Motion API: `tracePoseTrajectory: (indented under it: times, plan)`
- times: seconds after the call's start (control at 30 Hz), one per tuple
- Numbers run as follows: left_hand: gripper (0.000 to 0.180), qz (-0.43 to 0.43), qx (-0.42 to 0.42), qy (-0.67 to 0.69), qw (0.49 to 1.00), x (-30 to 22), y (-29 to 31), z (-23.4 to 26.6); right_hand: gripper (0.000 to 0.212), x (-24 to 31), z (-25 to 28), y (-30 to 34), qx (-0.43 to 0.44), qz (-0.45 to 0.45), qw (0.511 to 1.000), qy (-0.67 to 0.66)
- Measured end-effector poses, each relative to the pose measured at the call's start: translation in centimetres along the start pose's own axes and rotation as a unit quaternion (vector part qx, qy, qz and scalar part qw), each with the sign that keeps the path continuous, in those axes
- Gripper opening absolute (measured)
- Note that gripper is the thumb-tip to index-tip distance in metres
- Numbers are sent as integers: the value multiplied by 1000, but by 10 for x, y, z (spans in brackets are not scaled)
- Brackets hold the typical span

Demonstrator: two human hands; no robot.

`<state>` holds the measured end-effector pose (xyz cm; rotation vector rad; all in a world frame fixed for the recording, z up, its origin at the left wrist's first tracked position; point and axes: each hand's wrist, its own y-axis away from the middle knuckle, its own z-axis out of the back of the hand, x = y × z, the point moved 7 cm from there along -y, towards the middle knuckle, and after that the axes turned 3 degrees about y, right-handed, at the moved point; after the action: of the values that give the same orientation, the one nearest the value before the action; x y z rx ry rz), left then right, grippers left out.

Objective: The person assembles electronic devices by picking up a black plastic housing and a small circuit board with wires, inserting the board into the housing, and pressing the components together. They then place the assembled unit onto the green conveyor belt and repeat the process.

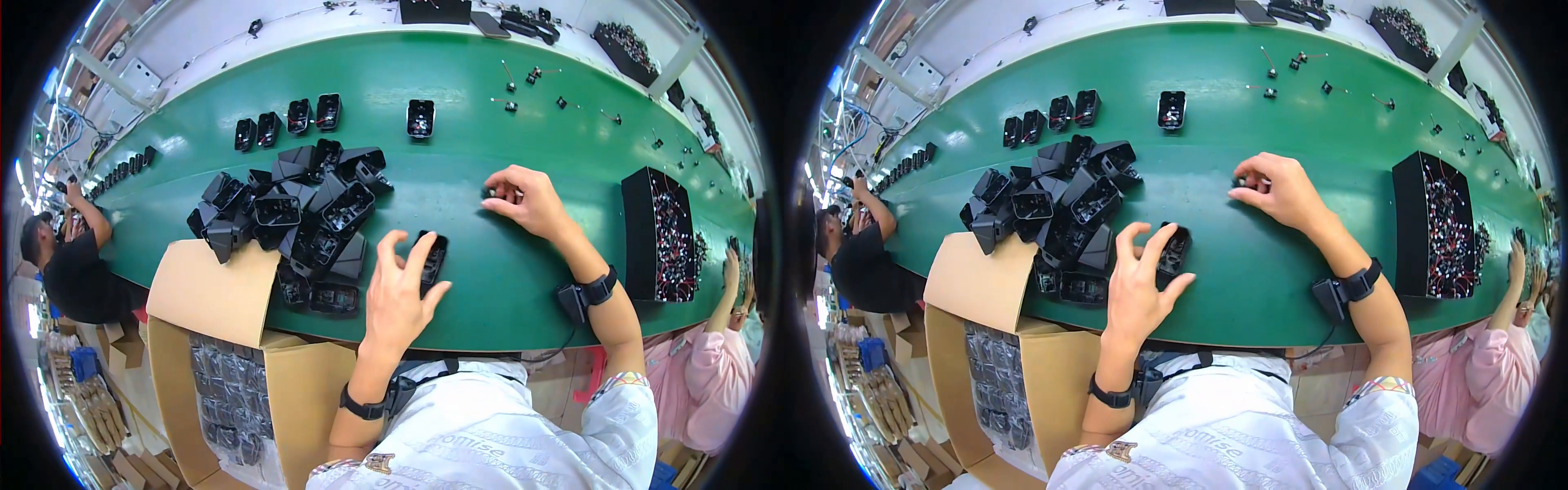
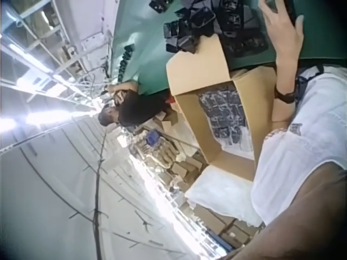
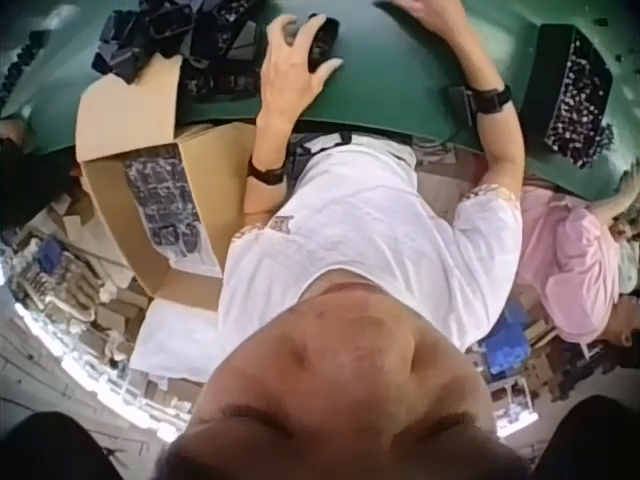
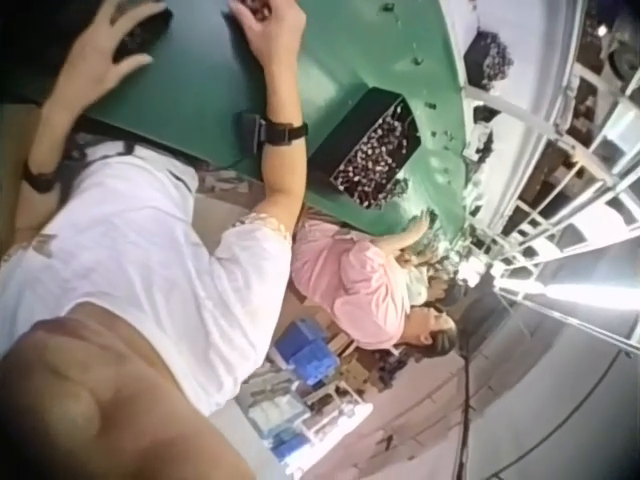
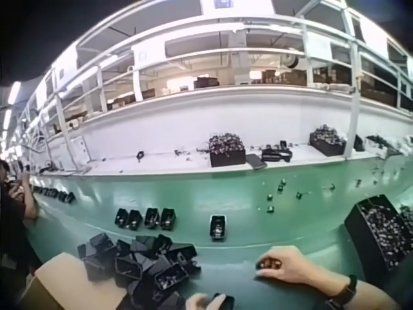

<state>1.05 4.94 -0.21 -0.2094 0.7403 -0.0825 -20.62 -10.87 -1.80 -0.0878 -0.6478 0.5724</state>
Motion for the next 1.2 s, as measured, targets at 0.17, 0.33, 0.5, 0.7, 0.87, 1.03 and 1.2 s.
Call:
tracePoseTrajectory:
  times: [0.17, 0.33, 0.5, 0.7, 0.87, 1.03, 1.2]
  plan:
    - [103, -2, 70, 73, 995, -12, -10, -3, 38, -9, 14, 15, 7, -43, 987, -157]
    - [106, 19, 152, 88, 984, -12, -10, -5, 32, 0, 3, 9, -27, -36, 989, -141]
    - [88, -32, 199, 103, 974, -19, -11, -29, 13, 6, -4, 1, -36, 26, 994, -104]
    - [88, -98, 116, 100, 983, -29, -48, -37, 12, 3, 7, 16, -40, 13, 994, -106]
    - [85, -197, 99, 142, 965, -45, -85, -38, 8, 25, 47, 35, -107, 2, 939, -328]
    - [91, -135, 140, 308, 931, -30, -103, -60, 28, 67, 55, 52, -139, 180, 965, -129]
    - [88, -117, 177, 330, 920, -22, -99, -73, 28, 62, 41, 56, -129, 199, 969, -63]
